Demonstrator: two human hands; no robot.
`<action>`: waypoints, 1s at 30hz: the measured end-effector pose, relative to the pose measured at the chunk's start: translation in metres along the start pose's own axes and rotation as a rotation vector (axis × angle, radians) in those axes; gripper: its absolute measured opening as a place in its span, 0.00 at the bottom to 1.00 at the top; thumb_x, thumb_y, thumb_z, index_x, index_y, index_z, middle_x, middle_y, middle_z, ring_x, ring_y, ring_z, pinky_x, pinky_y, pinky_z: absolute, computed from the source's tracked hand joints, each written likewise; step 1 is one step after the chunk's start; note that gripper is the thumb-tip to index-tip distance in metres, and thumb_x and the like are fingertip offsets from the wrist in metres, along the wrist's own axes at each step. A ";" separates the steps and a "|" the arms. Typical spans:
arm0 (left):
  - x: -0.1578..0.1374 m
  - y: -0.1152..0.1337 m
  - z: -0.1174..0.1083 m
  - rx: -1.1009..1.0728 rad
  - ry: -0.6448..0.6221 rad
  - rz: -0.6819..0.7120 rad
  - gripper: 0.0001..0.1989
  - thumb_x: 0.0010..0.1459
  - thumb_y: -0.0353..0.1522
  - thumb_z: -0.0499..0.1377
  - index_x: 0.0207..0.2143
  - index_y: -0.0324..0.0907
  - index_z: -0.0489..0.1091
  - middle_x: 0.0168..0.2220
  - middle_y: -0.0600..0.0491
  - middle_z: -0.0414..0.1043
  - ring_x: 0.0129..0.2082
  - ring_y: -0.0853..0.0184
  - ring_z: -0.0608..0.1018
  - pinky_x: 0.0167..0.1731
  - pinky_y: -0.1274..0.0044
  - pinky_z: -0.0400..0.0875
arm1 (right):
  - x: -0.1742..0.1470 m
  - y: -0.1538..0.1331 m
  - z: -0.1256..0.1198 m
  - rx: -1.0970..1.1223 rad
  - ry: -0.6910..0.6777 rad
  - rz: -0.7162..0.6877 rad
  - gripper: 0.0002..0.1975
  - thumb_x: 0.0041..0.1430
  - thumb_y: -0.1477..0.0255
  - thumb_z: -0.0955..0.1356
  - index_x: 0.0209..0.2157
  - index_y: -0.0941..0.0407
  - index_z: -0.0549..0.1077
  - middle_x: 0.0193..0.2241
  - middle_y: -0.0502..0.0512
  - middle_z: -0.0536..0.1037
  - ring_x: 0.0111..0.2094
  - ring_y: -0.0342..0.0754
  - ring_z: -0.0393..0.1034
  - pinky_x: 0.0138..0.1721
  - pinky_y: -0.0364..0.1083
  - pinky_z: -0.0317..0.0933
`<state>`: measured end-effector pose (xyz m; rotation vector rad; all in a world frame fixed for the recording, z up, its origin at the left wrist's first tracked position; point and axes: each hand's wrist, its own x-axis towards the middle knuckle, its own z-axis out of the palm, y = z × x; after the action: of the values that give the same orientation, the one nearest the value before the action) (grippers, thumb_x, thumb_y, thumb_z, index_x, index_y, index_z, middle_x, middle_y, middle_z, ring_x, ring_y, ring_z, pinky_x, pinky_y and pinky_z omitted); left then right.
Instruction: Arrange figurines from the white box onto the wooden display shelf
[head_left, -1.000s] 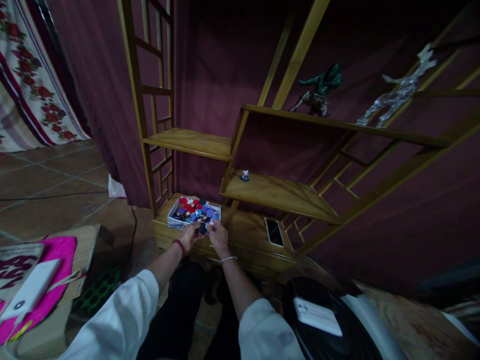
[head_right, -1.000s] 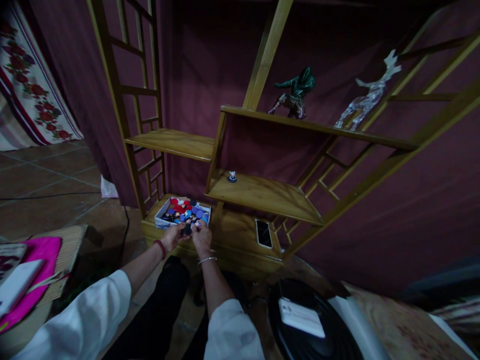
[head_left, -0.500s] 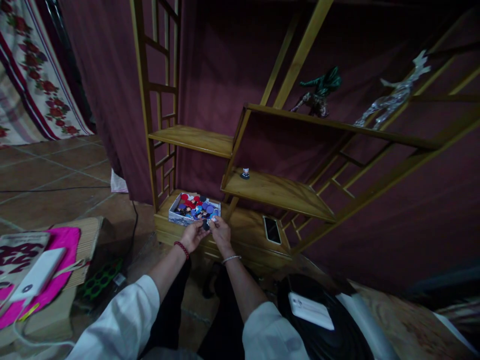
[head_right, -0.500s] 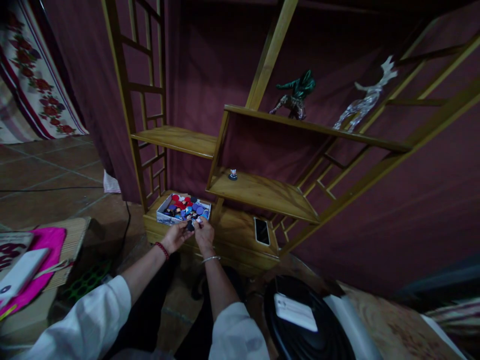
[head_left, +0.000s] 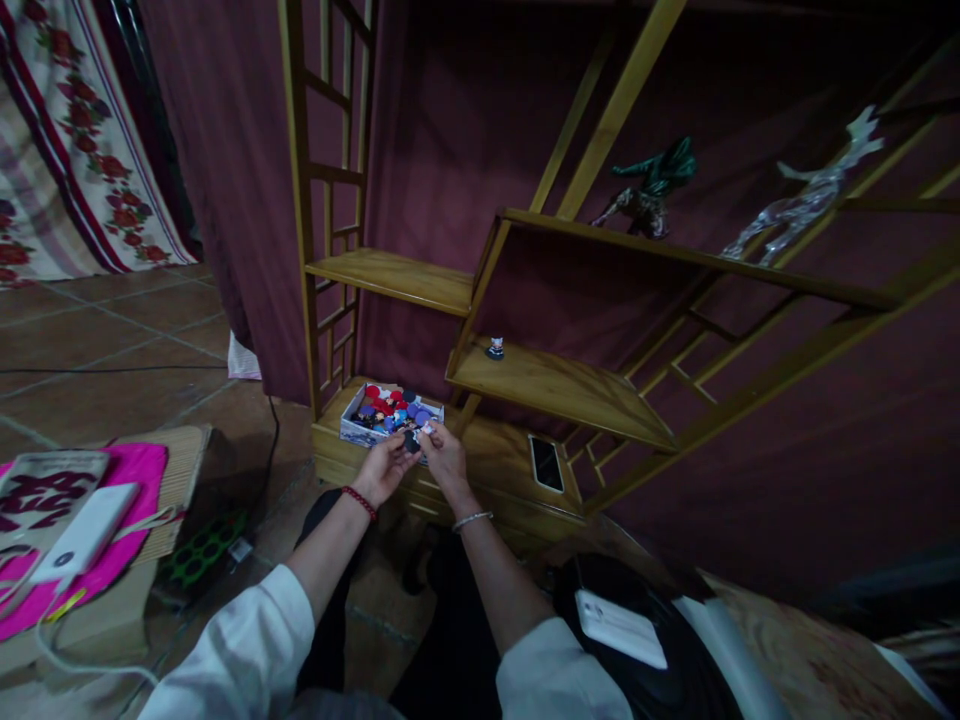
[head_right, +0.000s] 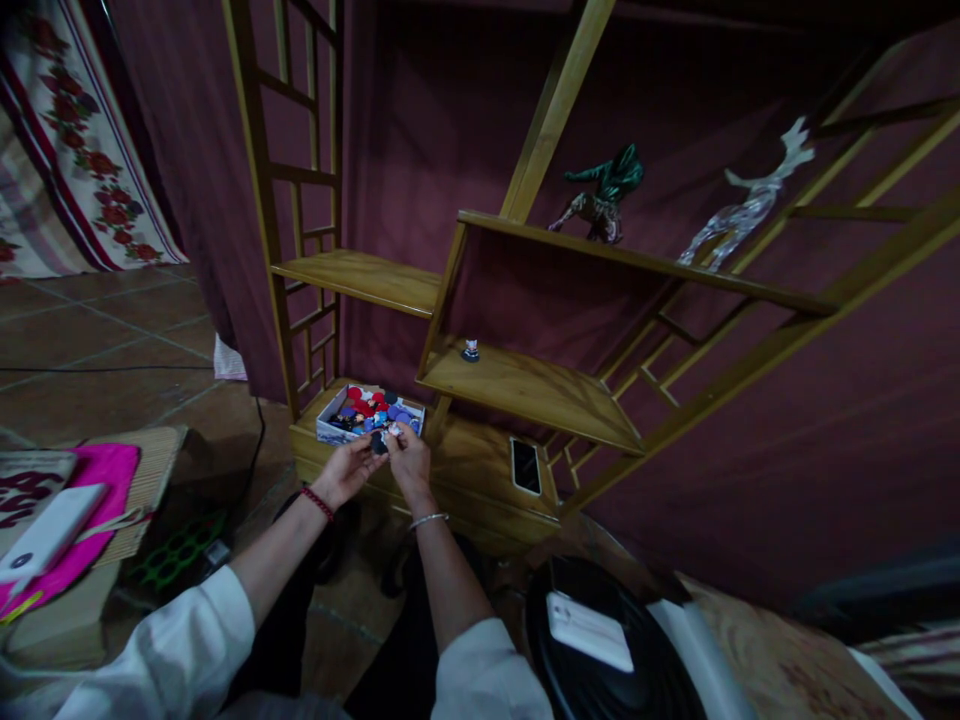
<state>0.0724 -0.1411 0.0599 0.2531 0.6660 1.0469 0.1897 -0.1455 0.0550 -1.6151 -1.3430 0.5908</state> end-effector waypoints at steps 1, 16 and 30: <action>-0.001 0.002 0.001 -0.013 0.004 0.000 0.08 0.53 0.22 0.51 0.34 0.37 0.67 0.24 0.52 0.70 0.24 0.73 0.73 0.32 0.77 0.72 | 0.000 -0.002 0.000 0.017 -0.006 -0.010 0.17 0.50 0.65 0.64 0.43 0.54 0.70 0.30 0.49 0.77 0.31 0.44 0.71 0.35 0.42 0.64; -0.016 0.015 0.008 -0.056 0.008 -0.013 0.04 0.55 0.26 0.53 0.28 0.37 0.66 0.23 0.52 0.70 0.23 0.73 0.73 0.25 0.83 0.70 | 0.001 -0.026 -0.004 0.088 -0.076 -0.066 0.17 0.49 0.66 0.64 0.42 0.55 0.70 0.29 0.50 0.77 0.27 0.43 0.71 0.32 0.42 0.65; -0.016 0.014 0.009 -0.098 0.001 -0.005 0.04 0.56 0.26 0.53 0.29 0.36 0.67 0.24 0.51 0.71 0.24 0.74 0.73 0.26 0.83 0.70 | 0.001 -0.034 -0.009 0.061 -0.107 -0.124 0.15 0.49 0.68 0.64 0.41 0.54 0.71 0.29 0.50 0.77 0.29 0.43 0.71 0.34 0.42 0.65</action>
<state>0.0629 -0.1466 0.0800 0.1652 0.6139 1.0715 0.1805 -0.1485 0.0886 -1.4571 -1.4783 0.6435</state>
